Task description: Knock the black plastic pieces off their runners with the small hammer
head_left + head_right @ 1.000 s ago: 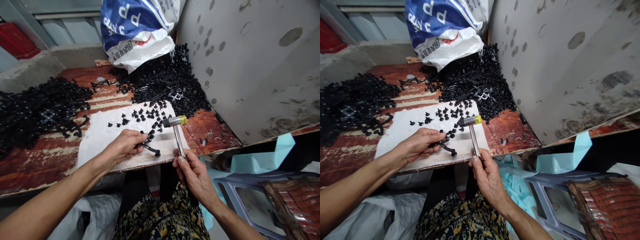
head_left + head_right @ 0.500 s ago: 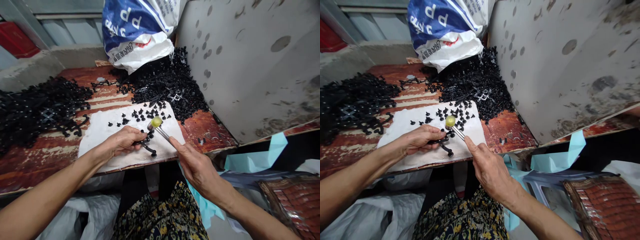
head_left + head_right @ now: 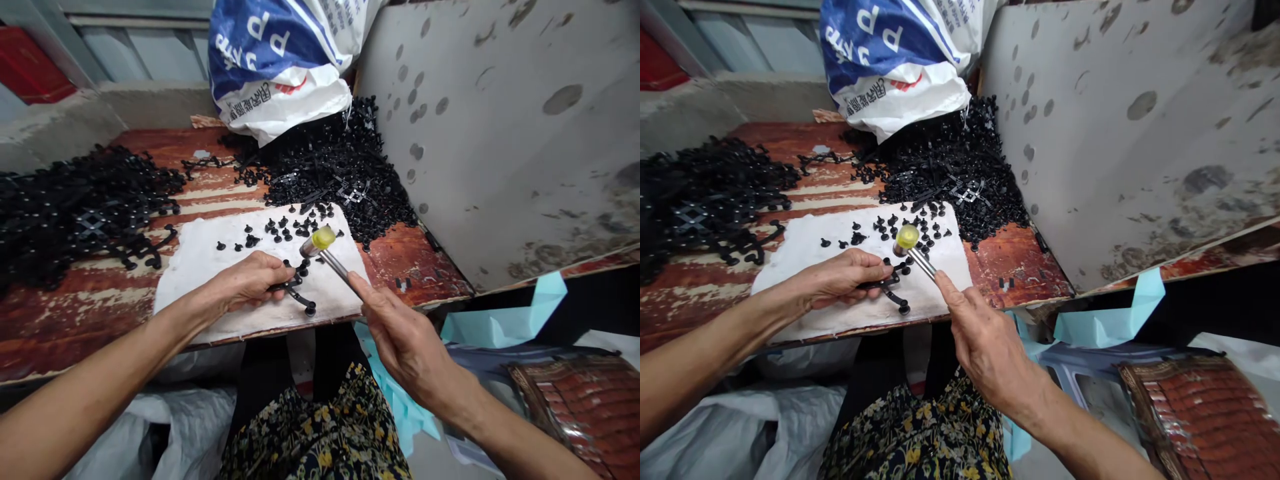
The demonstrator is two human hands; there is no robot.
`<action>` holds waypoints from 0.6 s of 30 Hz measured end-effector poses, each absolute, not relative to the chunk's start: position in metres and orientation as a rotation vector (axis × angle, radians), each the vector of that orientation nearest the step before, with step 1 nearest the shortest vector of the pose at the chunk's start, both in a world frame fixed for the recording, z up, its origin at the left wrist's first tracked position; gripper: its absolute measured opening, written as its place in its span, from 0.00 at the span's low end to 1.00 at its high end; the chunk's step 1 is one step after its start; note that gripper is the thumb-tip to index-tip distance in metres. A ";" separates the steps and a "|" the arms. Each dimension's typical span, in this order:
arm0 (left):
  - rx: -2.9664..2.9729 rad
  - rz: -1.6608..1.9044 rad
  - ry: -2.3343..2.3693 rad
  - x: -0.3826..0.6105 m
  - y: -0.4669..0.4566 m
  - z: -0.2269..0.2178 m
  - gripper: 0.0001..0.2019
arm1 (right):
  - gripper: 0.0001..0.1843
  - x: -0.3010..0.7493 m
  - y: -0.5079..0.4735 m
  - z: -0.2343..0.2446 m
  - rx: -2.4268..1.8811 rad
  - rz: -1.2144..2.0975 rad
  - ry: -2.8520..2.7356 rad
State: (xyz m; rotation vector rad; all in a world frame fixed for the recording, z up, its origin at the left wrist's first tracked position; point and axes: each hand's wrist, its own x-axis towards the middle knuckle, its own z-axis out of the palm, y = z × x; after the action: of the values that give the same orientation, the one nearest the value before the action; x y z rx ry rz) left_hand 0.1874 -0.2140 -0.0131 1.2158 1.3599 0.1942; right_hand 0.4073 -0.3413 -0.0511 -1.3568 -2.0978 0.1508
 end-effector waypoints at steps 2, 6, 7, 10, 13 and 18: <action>1.222 0.179 1.343 0.187 -0.214 -0.012 0.13 | 0.37 0.406 -0.344 -0.048 -1.271 0.155 -2.018; 1.249 0.167 1.309 0.185 -0.213 -0.013 0.14 | 0.39 0.406 -0.342 -0.050 -1.255 0.113 -2.030; 1.266 0.168 1.310 0.185 -0.213 -0.014 0.14 | 0.38 0.407 -0.341 -0.051 -1.290 0.116 -2.084; 1.318 0.154 1.344 0.185 -0.213 -0.016 0.14 | 0.35 0.407 -0.340 -0.050 -1.323 0.181 -2.152; 1.350 0.151 1.370 0.186 -0.214 -0.017 0.15 | 0.38 0.404 -0.344 -0.048 -1.242 0.122 -1.955; 1.401 0.155 1.390 0.187 -0.216 -0.017 0.16 | 0.35 0.401 -0.343 -0.055 -1.330 0.123 -2.098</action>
State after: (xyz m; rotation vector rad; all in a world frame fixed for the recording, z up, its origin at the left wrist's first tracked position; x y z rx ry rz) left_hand 0.1873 -0.2156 -0.0173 1.4014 1.3898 0.1555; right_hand 0.4010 -0.3425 -0.0545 -1.3298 -2.0978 0.1232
